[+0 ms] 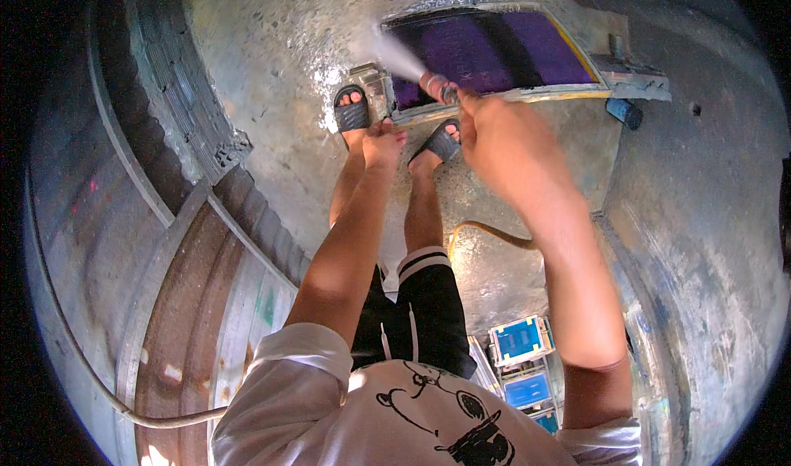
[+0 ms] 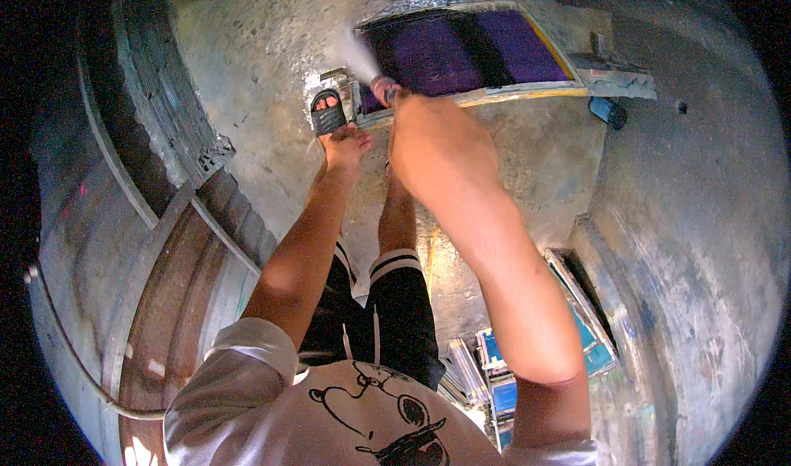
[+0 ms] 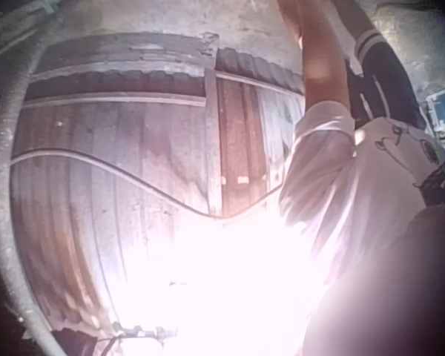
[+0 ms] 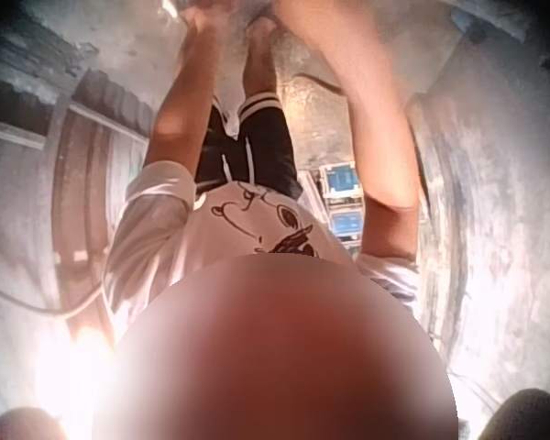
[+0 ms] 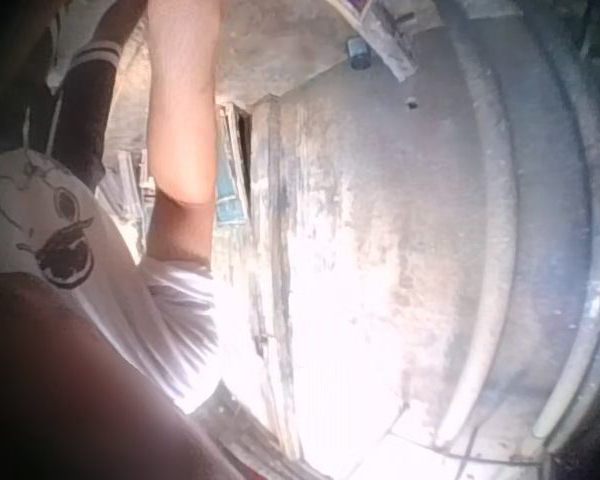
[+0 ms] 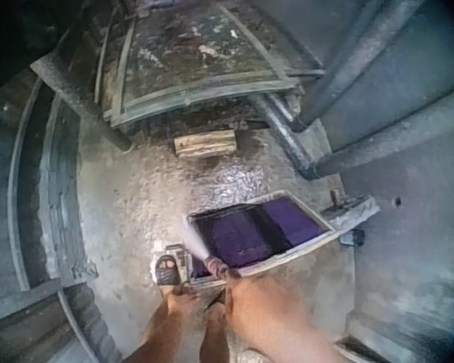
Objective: The person uses a high-pressure water hose to clean a purple screen frame. They hold the frame with one hand and spray the mesh surface with the other, rinsing off accumulated dirt and debris. The person rotates the frame to clean different sections thoroughly.
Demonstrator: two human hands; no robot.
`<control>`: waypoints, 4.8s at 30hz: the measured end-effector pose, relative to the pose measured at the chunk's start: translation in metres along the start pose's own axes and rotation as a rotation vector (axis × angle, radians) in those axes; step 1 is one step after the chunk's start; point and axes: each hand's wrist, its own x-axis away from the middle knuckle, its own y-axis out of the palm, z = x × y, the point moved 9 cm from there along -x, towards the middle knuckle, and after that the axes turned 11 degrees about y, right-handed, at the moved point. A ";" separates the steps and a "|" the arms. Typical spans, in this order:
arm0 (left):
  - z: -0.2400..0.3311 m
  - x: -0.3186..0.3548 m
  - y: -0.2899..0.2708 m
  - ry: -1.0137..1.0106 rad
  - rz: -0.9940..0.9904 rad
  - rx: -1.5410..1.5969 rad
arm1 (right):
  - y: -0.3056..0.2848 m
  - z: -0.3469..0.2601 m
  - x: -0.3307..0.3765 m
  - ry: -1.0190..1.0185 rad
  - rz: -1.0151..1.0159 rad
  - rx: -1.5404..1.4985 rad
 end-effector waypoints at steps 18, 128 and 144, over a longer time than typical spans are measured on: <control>-0.001 -0.014 -0.008 0.094 -0.011 -0.352 | 0.047 0.074 0.101 0.060 -0.022 -0.244; 0.071 -0.002 0.059 0.401 -0.449 -1.696 | 0.012 0.082 0.093 0.137 -0.009 -0.192; 0.067 -0.005 0.055 0.340 -0.473 -1.541 | 0.004 0.082 0.087 0.111 0.040 -0.274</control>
